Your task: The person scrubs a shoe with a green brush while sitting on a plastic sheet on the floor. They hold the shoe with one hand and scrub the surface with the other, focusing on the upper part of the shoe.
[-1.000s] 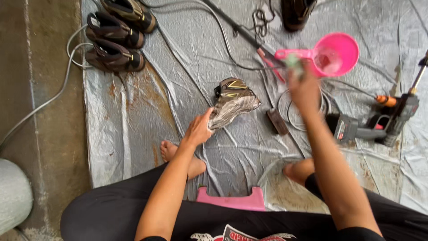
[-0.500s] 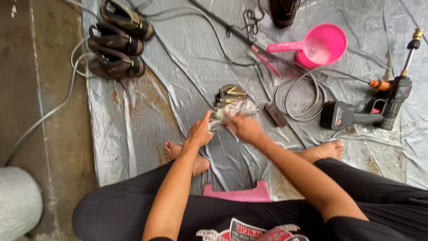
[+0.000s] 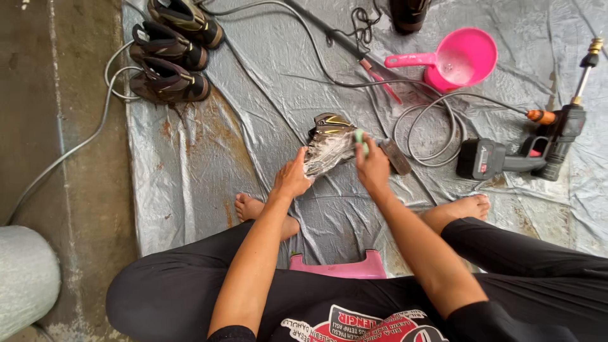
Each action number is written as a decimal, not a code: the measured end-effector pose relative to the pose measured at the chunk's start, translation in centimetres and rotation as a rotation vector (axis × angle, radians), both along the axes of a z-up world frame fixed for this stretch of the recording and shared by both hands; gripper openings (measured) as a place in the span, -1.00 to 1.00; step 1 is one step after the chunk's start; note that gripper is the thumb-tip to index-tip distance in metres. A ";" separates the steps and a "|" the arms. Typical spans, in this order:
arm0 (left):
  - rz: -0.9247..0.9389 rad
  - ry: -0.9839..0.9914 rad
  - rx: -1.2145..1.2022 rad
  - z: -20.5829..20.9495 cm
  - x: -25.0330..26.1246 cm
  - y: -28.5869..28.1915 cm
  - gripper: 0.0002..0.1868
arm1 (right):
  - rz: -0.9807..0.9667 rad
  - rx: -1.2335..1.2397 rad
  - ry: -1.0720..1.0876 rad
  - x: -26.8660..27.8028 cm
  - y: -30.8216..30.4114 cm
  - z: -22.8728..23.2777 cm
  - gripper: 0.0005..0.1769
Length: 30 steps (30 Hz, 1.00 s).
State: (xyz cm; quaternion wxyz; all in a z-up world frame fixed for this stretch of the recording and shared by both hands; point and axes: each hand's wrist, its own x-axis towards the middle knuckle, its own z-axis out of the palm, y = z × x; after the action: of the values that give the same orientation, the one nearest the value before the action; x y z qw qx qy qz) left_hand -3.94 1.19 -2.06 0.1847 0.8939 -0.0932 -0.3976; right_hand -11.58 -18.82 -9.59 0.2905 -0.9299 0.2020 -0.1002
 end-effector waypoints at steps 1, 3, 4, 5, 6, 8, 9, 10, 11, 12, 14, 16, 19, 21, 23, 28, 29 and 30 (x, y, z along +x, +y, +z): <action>-0.001 -0.015 0.002 -0.2 0.4 -0.3 -0.04 | 0.047 0.188 -0.014 0.4 1.9 0.3 -0.60; 0.006 -0.003 0.013 -1.0 -0.6 0.2 -0.05 | 0.097 0.387 0.000 -1.6 5.2 0.9 -0.59; -0.016 -0.004 0.023 -1.4 -0.3 0.5 -0.03 | 0.276 0.339 -0.025 -2.1 6.1 1.2 -0.62; -0.039 -0.006 0.033 -1.9 0.0 0.8 0.00 | 0.454 0.287 -0.050 -2.6 6.9 1.5 -0.59; -0.040 -0.004 0.037 -1.2 -0.5 0.9 0.00 | 0.453 0.291 -0.049 -2.4 5.3 1.2 -0.59; 0.030 -0.010 -0.041 0.1 -1.0 0.4 -0.12 | 0.220 0.159 0.031 -1.1 1.3 0.5 -0.66; 0.035 -0.020 -0.047 -0.1 -0.2 -0.1 -0.12 | 0.225 0.153 0.021 0.1 -0.4 0.6 -0.66; 0.009 -0.026 -0.026 -0.3 -0.3 -0.1 -0.13 | 0.096 0.140 0.067 0.2 -1.4 0.6 -0.66; -0.016 -0.031 -0.006 -0.6 -0.4 -0.1 -0.14 | -0.032 0.125 0.112 0.2 -2.5 0.6 -0.65; -0.021 -0.023 -0.014 -0.8 -0.5 -0.3 -0.14 | -0.039 0.117 0.120 -0.4 -0.8 1.0 -0.65; -0.042 -0.068 0.040 -1.0 0.4 -0.6 -0.13 | 0.234 0.184 -0.010 -0.5 2.9 1.8 -0.60; -0.035 -0.053 0.049 -1.6 0.0 -0.2 -0.11 | 0.342 0.162 -0.087 -1.3 1.2 1.7 -0.56; -0.013 -0.010 0.056 -0.4 -1.3 0.6 -0.11 | 0.217 0.127 0.055 -1.0 -3.3 0.6 -0.60; -0.005 -0.042 0.012 0.0 0.8 -0.3 -0.12 | -0.025 0.066 0.217 1.9 -6.2 0.2 -0.66; -0.039 -0.051 0.009 -0.9 0.3 -0.5 -0.13 | 0.038 0.163 0.174 0.6 -5.6 0.3 -0.67; -0.030 -0.067 0.009 -2.6 0.2 0.2 -0.14 | 0.435 0.188 -0.105 -1.1 0.4 6.7 -0.53; -0.011 -0.058 -0.006 -3.1 -0.2 0.7 -0.13 | 0.480 0.164 -0.105 -1.1 0.2 9.1 -0.54; -0.016 -0.051 -0.005 -2.6 -0.8 0.9 -0.13 | 0.475 0.166 -0.099 -0.2 -1.9 7.3 -0.54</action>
State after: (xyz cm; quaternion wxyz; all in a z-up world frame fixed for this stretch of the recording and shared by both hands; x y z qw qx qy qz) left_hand -4.76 2.05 -4.65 0.1814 0.9026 -0.1060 -0.3758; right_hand -11.83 -20.69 -2.24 0.3906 -0.9183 -0.0289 -0.0578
